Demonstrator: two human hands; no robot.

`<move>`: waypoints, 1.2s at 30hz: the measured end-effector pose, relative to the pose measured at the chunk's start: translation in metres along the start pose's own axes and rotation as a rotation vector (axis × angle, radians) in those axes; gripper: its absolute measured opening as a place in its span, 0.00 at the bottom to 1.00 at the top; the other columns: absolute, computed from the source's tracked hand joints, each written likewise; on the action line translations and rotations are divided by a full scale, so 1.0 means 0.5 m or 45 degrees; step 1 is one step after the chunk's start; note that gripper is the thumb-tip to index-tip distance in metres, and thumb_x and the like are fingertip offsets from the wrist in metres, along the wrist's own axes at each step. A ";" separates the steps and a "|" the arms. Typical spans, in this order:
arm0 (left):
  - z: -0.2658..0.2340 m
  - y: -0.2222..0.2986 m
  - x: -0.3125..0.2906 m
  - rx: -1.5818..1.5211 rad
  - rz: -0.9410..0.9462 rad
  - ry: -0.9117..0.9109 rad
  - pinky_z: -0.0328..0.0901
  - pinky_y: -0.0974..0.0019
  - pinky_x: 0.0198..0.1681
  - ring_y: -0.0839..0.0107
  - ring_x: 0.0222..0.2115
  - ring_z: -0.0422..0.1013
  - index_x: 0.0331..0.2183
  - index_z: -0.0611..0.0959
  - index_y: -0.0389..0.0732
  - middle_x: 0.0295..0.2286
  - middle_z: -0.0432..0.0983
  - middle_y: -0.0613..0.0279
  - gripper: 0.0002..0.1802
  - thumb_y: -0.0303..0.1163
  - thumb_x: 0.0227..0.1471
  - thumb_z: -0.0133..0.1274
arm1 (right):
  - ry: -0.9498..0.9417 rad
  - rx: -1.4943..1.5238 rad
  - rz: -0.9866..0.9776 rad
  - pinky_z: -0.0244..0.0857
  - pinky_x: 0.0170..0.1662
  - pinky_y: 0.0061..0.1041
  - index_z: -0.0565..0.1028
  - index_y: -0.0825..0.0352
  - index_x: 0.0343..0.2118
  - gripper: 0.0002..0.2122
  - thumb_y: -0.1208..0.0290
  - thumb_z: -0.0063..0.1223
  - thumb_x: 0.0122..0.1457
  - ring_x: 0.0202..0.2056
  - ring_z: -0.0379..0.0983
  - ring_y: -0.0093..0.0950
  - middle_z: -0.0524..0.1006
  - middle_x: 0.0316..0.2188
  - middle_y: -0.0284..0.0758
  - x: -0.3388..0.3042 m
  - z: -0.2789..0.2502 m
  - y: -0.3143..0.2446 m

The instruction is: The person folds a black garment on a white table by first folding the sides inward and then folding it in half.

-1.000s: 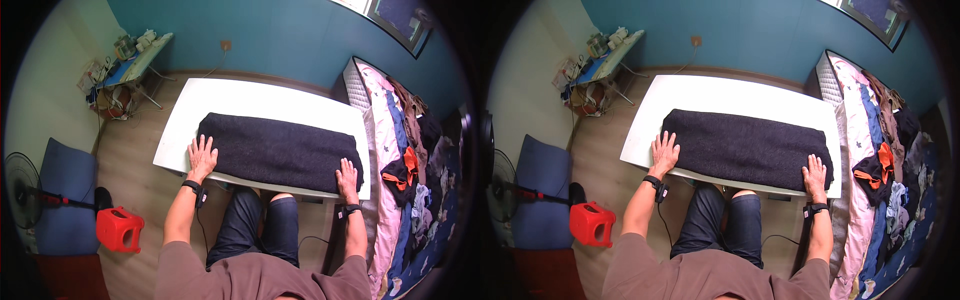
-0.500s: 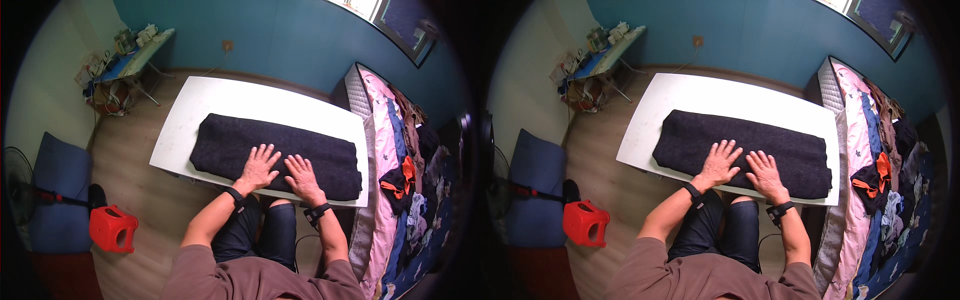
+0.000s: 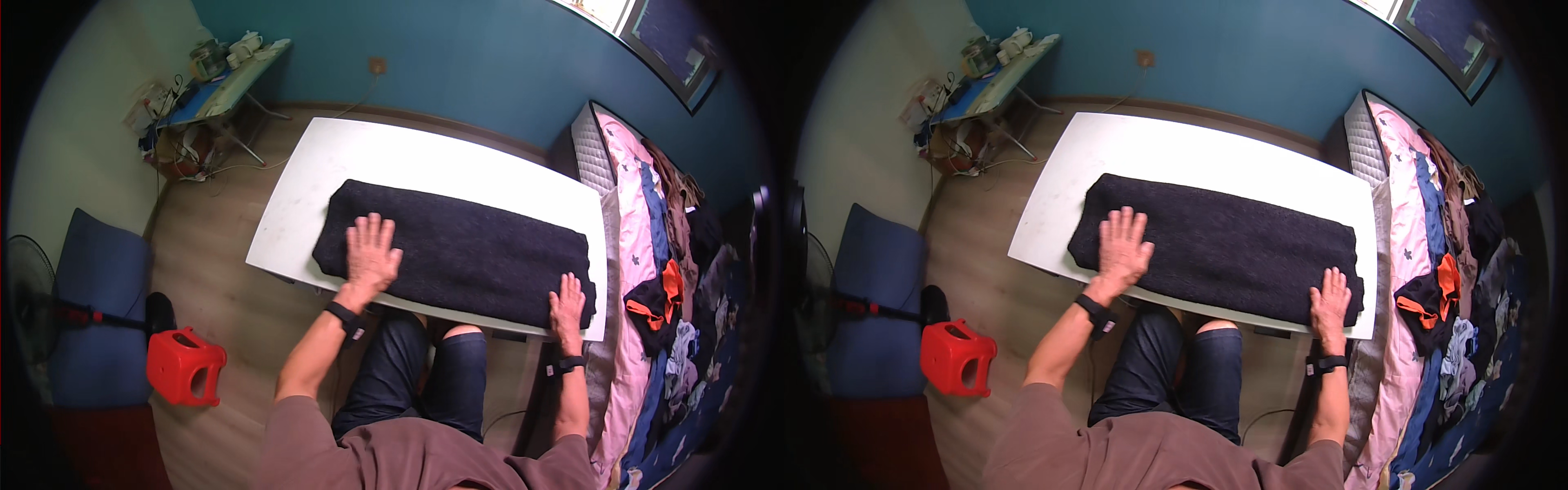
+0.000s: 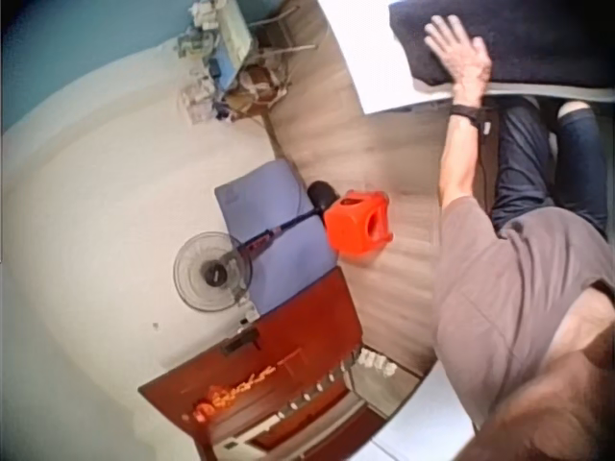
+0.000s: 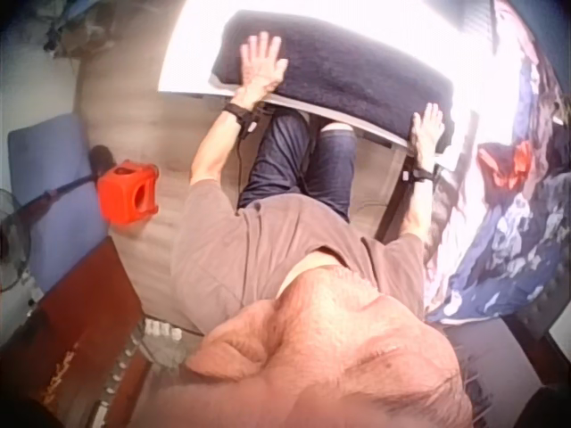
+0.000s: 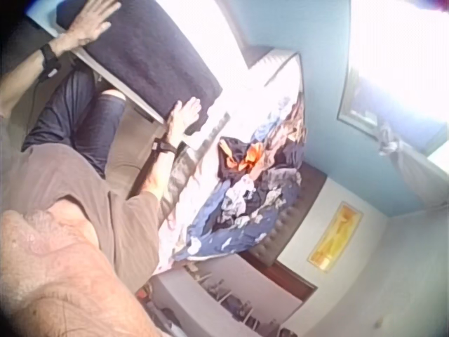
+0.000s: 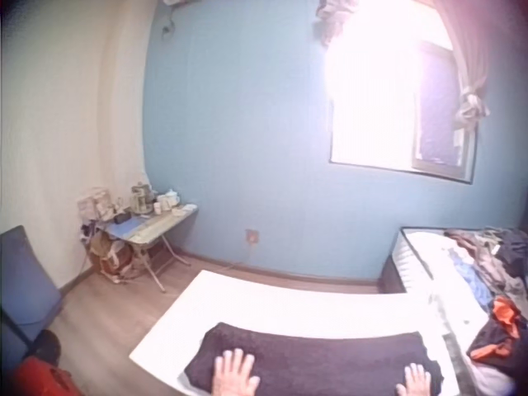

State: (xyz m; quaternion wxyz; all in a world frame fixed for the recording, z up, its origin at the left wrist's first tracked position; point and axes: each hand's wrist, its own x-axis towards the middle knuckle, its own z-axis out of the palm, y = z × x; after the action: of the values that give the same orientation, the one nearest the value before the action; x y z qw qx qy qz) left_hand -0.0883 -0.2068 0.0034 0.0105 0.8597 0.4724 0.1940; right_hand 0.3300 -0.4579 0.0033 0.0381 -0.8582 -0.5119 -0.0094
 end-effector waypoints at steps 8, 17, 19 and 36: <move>0.070 0.239 0.016 -0.118 0.461 -0.200 0.41 0.42 0.67 0.49 0.65 0.50 0.62 0.65 0.36 0.64 0.55 0.48 0.39 0.46 0.54 0.52 | 0.079 0.278 -0.756 0.41 0.68 0.44 0.62 0.68 0.63 0.30 0.59 0.51 0.61 0.67 0.53 0.40 0.61 0.65 0.44 0.073 -0.006 -0.365; 0.015 0.003 0.018 0.012 0.203 -0.135 0.43 0.40 0.65 0.50 0.64 0.52 0.61 0.68 0.50 0.63 0.58 0.54 0.31 0.49 0.59 0.46 | -0.026 0.115 -0.416 0.36 0.70 0.42 0.58 0.64 0.66 0.28 0.61 0.46 0.64 0.70 0.46 0.36 0.57 0.68 0.37 0.057 -0.024 -0.094; 0.005 -0.052 0.013 0.007 0.099 -0.177 0.42 0.40 0.66 0.49 0.65 0.50 0.62 0.68 0.50 0.64 0.57 0.54 0.30 0.46 0.59 0.45 | -0.049 0.086 -0.282 0.36 0.70 0.42 0.58 0.64 0.66 0.28 0.60 0.44 0.65 0.70 0.45 0.36 0.56 0.68 0.37 0.050 -0.021 -0.033; 0.084 0.153 0.126 -0.237 0.306 -0.229 0.37 0.40 0.67 0.50 0.66 0.47 0.63 0.66 0.47 0.65 0.52 0.51 0.37 0.53 0.57 0.47 | 0.000 0.141 -0.724 0.40 0.69 0.46 0.61 0.63 0.65 0.29 0.58 0.48 0.63 0.69 0.49 0.39 0.59 0.67 0.40 0.198 -0.013 -0.355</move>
State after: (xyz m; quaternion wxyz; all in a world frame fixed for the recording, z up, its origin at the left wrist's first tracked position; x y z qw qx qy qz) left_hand 0.0184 -0.1906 0.0003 0.1091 0.9191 0.3435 0.1589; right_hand 0.2210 -0.2875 0.0249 0.0808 -0.6767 -0.7317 0.0082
